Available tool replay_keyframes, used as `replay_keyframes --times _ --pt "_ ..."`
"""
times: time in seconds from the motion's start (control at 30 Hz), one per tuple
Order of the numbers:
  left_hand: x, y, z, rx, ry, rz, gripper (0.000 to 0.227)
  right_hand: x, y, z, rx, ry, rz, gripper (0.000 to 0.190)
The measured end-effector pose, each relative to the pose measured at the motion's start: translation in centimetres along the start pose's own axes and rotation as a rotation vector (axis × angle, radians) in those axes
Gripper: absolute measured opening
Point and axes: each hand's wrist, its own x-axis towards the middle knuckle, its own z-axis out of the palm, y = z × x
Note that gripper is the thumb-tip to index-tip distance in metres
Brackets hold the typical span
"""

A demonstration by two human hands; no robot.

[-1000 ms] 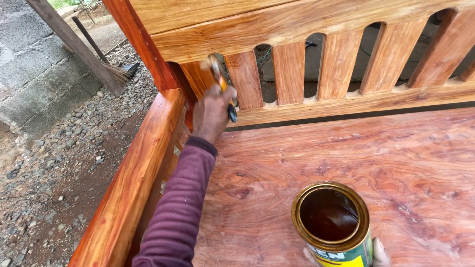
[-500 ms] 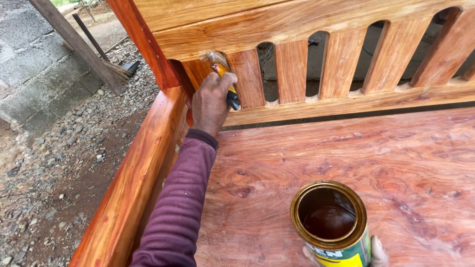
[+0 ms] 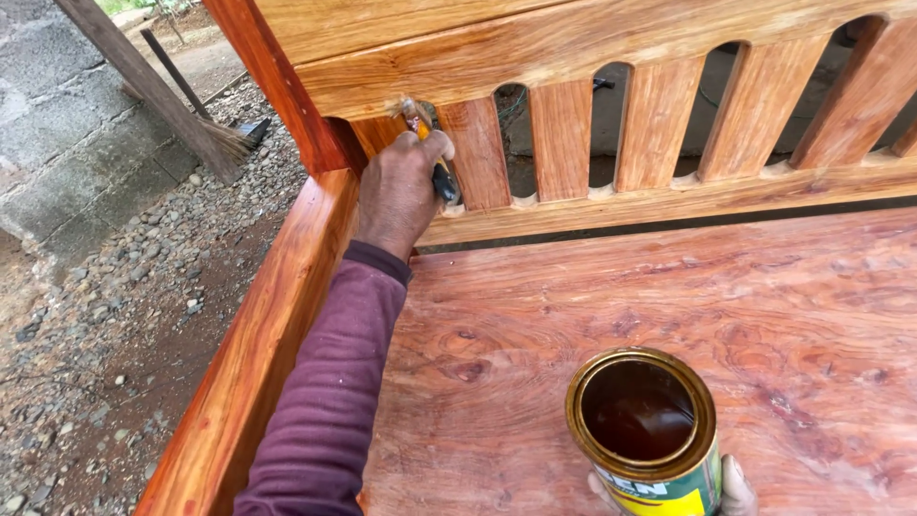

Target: Applying wood stain or varnish to a wooden bench using a brush.

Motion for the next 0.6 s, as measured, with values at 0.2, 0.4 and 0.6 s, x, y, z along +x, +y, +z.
replay_keyframes --times 0.2,0.4,0.6 --pt "-5.4 -4.4 7.8 0.25 0.038 0.113 0.026 -3.5 -1.4 5.2 -0.007 -0.065 0.009 0.064" --pt "-9.6 -3.0 9.0 -0.076 -0.229 -0.076 0.023 -7.2 -2.3 8.8 0.043 -0.047 -0.026 0.065" --pt "-6.8 -1.5 2.9 -0.751 -0.284 -0.449 0.013 -7.9 -2.8 10.0 0.032 -0.046 0.033 0.068"
